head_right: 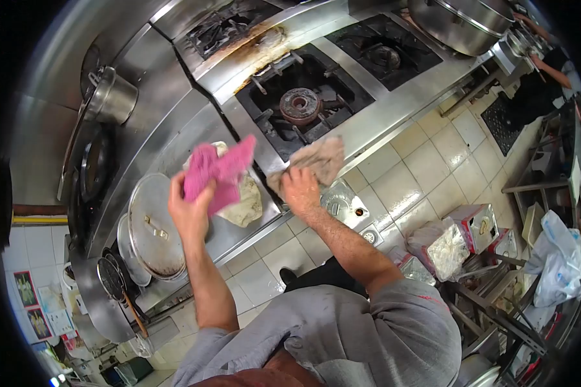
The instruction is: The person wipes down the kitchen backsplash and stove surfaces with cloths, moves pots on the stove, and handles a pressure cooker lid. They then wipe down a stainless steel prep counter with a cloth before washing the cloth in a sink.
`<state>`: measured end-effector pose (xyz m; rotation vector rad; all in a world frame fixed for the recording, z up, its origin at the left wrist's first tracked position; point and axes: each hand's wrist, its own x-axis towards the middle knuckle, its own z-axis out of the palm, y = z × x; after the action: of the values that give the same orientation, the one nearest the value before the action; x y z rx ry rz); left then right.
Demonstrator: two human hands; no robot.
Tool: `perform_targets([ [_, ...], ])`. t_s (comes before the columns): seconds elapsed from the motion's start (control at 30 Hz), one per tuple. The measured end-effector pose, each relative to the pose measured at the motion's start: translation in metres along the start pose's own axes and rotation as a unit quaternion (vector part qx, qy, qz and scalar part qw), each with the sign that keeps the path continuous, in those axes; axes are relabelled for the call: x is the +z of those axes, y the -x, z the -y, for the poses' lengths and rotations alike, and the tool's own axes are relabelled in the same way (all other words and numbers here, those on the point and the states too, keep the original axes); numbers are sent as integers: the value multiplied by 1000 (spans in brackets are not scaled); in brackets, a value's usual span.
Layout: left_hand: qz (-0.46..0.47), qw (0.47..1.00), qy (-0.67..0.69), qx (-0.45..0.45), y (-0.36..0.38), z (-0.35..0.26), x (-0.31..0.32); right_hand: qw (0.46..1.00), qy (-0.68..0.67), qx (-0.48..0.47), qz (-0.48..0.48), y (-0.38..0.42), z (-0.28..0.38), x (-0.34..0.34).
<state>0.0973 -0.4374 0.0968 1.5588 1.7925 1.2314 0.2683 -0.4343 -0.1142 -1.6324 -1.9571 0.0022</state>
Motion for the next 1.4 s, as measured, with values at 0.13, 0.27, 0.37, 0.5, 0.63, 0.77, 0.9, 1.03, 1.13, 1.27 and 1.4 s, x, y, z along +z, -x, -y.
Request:
perform_targets([
  [0.13,64,996,32,-58,79,13,-48,975,-221,-17,37,-46,4,14],
  [0.27,77,983,-15,-166,161,62,-69,969,-233,-45,-76,-168,43,19],
  [0.37,52,961,-29,-270,218,108,-71,985,-128,-106,-53,-233,55,103],
  [0.5,0,936,-46,-350,287,161,-72,993,-16,-106,-43,-228,61,141],
  [0.63,14,923,-75,-377,338,220,-90,989,36,-130,58,-178,58,89],
  [0.77,16,897,-67,-437,372,269,-138,997,-7,-72,2,-67,38,42],
  [0.9,-47,864,-30,-500,417,326,-199,991,104,51,72,29,43,-12],
  [1.03,-35,841,-28,-539,483,406,-255,986,19,111,124,91,65,-4],
  [1.13,-47,809,-79,-581,522,422,-289,937,-104,128,308,127,60,21],
  [1.27,-80,772,-54,-628,568,432,-316,845,-356,261,302,142,141,21],
  [1.4,-144,762,18,-631,606,450,-323,799,-381,159,438,156,210,64],
])
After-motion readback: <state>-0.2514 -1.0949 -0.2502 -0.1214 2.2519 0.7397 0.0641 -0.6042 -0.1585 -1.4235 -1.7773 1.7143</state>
